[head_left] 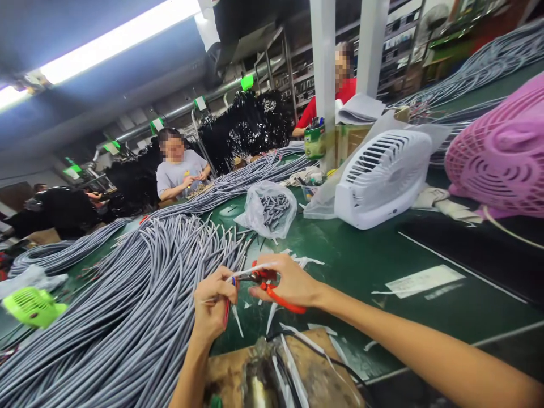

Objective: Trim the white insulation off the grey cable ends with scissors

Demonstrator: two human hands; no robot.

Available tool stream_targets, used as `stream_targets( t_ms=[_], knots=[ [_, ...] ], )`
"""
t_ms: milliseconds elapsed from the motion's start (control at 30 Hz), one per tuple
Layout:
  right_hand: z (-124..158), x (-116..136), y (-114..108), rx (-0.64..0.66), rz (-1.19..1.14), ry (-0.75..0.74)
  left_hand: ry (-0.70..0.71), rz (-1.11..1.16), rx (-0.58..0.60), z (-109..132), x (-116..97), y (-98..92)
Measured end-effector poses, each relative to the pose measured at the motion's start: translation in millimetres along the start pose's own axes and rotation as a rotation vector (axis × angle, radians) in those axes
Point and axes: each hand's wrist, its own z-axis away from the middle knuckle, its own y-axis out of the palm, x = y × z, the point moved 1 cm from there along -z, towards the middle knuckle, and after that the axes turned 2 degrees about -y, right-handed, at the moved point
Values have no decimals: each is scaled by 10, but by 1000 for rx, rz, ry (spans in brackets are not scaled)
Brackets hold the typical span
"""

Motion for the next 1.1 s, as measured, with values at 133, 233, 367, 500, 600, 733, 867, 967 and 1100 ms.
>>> stream_targets(
  t_ms=[133,233,367,500,600,733,867,967,1100],
  knots=[
    [5,-19,-4,42,-56,30,-2,-121,45,-32,-60,46],
    [-1,-47,-19,84,-70,47,-20,-139,52,-45,-79,63],
    [-2,-62,-24,68,-40,46,-33,-133,47,-42,-63,65],
    [7,-71,-8,9,-58,90,-76,-82,-7,-33,-55,75],
    [6,-77,-21,-97,-112,204,-176,-84,-149,-16,-51,92],
    [3,-41,-27,-199,-340,281,-375,-153,-302,7,-10,146],
    [16,25,25,-331,-567,262,-440,-195,-317,7,20,247],
    [35,45,60,-453,-546,312,-463,-221,-307,19,28,319],
    [42,54,78,-482,-524,370,-534,-132,-360,54,72,368]
  ],
)
